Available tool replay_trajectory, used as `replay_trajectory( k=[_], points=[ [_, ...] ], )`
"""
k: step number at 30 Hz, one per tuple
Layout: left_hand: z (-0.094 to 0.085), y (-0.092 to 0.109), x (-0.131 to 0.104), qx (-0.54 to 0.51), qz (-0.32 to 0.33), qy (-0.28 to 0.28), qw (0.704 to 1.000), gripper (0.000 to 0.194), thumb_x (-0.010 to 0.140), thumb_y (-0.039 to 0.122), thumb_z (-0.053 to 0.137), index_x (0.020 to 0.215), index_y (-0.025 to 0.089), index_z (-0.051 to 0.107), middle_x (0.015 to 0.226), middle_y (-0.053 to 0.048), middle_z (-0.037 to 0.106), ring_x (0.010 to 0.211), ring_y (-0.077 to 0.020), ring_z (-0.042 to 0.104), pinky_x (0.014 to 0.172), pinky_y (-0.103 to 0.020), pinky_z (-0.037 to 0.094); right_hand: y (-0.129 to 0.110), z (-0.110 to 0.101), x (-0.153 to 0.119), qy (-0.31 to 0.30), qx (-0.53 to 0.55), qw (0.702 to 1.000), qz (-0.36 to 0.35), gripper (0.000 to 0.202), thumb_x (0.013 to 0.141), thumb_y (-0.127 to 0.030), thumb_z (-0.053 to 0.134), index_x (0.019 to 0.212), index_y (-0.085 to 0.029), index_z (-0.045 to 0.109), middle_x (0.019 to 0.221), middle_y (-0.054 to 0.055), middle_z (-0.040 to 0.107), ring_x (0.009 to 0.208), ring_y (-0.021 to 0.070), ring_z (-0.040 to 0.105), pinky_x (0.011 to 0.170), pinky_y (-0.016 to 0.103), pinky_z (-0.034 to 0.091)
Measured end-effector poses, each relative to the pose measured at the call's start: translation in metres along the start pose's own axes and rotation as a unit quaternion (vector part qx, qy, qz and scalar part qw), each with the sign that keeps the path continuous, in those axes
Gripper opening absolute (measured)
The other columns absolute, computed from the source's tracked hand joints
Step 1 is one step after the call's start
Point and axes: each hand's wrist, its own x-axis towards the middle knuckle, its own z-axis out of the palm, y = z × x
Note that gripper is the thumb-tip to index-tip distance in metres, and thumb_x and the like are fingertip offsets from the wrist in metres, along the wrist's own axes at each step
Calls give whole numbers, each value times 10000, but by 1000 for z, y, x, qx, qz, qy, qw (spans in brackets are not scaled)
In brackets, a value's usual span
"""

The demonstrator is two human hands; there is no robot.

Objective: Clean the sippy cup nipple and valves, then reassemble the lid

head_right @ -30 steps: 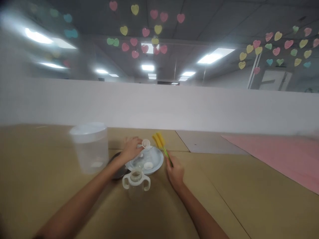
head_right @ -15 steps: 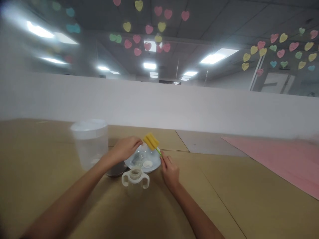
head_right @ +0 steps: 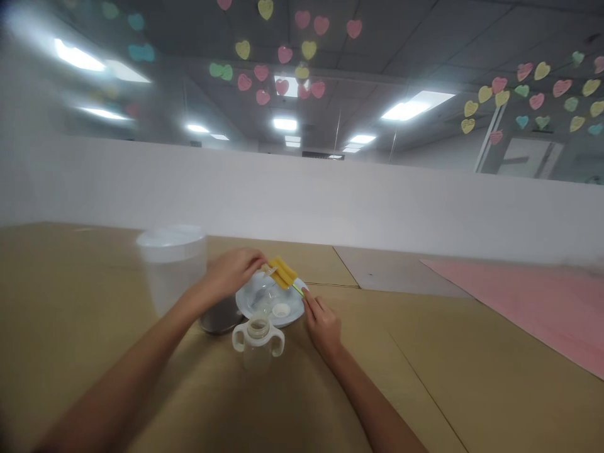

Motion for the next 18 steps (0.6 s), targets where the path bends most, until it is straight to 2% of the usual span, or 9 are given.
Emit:
replay_trajectory(
  k=[4,9,14,18],
  points=[
    [-1,-3,0,-5,4,13,1000,259,891,266,368,911,207,619,909,-30,656,833,-186,592,637,-247,396,1,0,0,-3,13,1000,18,314,915,-281,387,1106,-155,603,632,18,590,529,83,523,551,183,385],
    [-4,-5,-1,-29,17,38,999,243,885,272,384,914,212,618,910,-15,658,825,-178,591,655,-249,407,2,1,-1,8,50,998,38,277,896,-281,410,1010,-143,621,780,51,657,605,106,571,586,203,419],
    [-7,-5,-2,-38,15,53,998,225,878,277,400,918,217,613,922,-12,658,823,-176,589,670,-254,415,2,0,-2,-16,57,996,63,263,890,-290,406,902,-145,625,703,28,641,561,101,552,549,203,396],
    [-8,-5,-3,-34,26,38,998,227,876,266,402,927,217,617,934,-14,655,818,-168,588,681,-251,418,1,-1,-3,-27,62,997,37,248,891,-277,405,888,-143,614,703,28,636,585,102,557,577,200,397]
  ],
)
